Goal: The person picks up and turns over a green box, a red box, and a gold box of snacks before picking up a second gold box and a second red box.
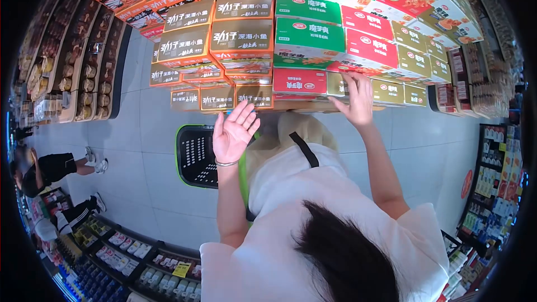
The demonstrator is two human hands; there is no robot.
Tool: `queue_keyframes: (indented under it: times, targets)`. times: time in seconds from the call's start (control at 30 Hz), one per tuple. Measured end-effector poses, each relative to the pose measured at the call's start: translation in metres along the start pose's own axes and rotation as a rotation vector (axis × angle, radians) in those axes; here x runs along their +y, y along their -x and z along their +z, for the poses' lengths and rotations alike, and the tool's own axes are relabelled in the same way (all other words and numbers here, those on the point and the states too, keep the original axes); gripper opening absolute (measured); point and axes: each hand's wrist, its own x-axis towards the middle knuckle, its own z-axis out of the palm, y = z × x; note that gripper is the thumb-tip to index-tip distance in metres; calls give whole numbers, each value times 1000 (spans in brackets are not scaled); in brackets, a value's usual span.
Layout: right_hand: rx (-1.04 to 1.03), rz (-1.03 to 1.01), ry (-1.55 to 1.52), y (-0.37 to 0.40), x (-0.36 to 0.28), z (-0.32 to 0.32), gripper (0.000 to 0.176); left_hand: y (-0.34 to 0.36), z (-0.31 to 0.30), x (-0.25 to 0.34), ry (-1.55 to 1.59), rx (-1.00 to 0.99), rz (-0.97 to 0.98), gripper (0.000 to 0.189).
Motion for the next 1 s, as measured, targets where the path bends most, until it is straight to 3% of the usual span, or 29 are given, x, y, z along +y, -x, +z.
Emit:
queue_keyframes:
  times: [0.07, 0.37, 0.73, 0.87, 0.93, 1.0]
  targets:
    - [-138, -6, 8, -6, 6, -4, 76, 0, 4, -2, -42, -32, -3, 66]
    - [-276, 101, 11, -13, 0, -9, 67, 0, 8, -5, -199, -123, -11, 70]
    - [-228, 13, 27, -5, -23, -56, 64, 0, 9, -5, -192, -163, 43, 71]
    - [-302, 57, -7, -8, -43, -94, 62, -2, 18, -7, -443, -103, 40, 69]
    - [-276, 40, 9, -9, -51, -109, 61, -5, 25, -8, -739, -70, 20, 65]
    - [-328, 30, -23, -13, -57, -119, 63, -9, 35, -14, -791, -58, 11, 62]
